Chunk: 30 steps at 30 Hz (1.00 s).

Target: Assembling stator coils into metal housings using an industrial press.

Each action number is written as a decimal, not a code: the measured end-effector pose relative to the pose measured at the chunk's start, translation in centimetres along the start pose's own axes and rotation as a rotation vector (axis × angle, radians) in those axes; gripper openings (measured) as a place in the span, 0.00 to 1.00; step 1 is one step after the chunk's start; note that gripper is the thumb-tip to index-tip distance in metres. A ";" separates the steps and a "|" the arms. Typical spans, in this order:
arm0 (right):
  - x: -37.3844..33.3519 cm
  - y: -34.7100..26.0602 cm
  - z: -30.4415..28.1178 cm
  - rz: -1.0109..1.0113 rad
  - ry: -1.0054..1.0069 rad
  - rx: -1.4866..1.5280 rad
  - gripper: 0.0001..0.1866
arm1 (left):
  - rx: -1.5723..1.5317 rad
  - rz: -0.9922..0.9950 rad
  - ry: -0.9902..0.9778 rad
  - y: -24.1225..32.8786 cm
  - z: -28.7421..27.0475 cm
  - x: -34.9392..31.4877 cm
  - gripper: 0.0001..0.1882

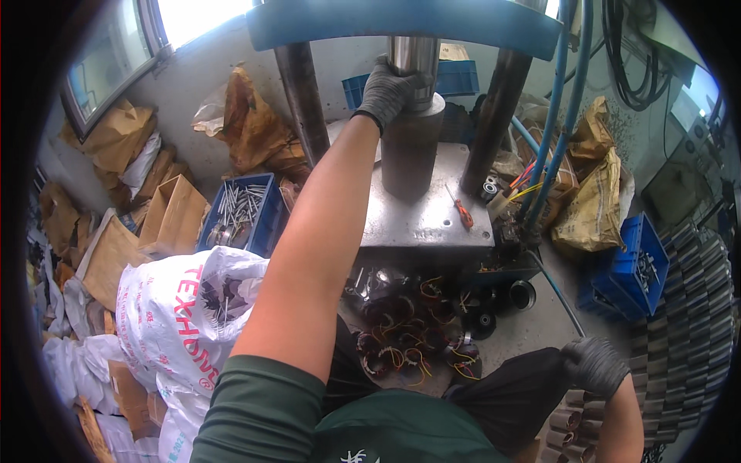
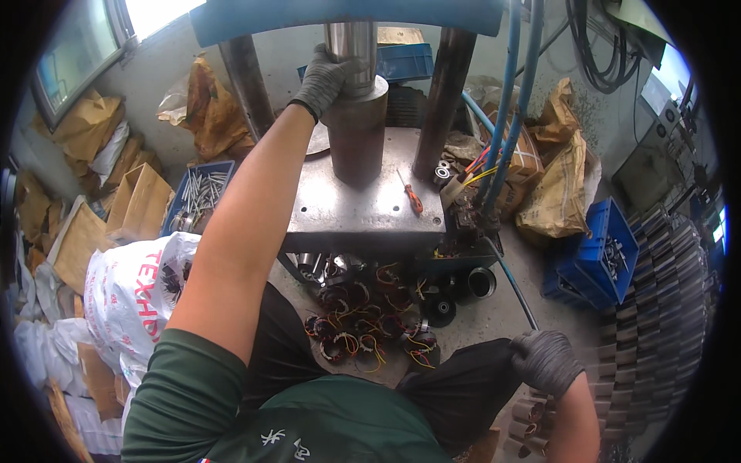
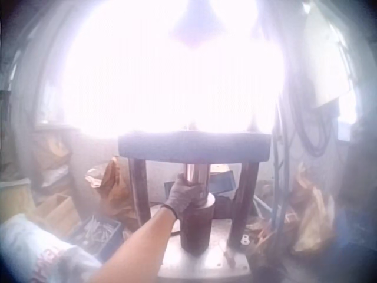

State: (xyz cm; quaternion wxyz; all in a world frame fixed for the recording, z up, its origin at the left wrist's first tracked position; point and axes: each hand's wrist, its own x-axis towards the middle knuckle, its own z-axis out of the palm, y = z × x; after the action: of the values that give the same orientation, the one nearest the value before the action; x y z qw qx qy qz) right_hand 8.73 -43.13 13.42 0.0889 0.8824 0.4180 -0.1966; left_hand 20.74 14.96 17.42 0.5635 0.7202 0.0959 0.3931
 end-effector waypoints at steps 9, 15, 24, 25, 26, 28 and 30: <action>-0.1 -0.4 0.1 0.051 0.002 0.032 0.15 | 0.033 0.036 0.020 0.6 -0.2 -0.6 0.43; -0.1 -0.4 0.3 0.027 0.222 0.155 0.12 | 0.088 0.046 0.025 0.4 -0.3 -0.5 0.43; -0.1 -0.3 0.4 0.069 0.289 0.207 0.12 | 0.130 0.008 0.014 1.0 -0.2 -1.0 0.42; -0.2 -0.3 0.5 0.083 0.409 0.266 0.12 | 0.120 0.010 0.014 1.0 -0.2 -1.0 0.43; -0.2 -0.2 0.5 0.097 0.529 0.324 0.12 | 0.110 0.012 0.014 1.0 -0.2 -1.0 0.43; -0.1 -0.4 0.2 0.075 0.412 0.272 0.11 | 0.151 0.023 0.016 0.9 -0.4 -0.7 0.41; 0.0 -0.4 0.2 0.054 0.296 0.218 0.11 | 0.190 0.033 0.017 0.6 -0.6 -0.5 0.39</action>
State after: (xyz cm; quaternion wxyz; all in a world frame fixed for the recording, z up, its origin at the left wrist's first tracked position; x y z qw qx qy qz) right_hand 8.39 -42.91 13.26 -0.0644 0.9170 0.3789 -0.1063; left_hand 19.87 14.91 17.76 0.4854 0.7686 0.1258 0.3973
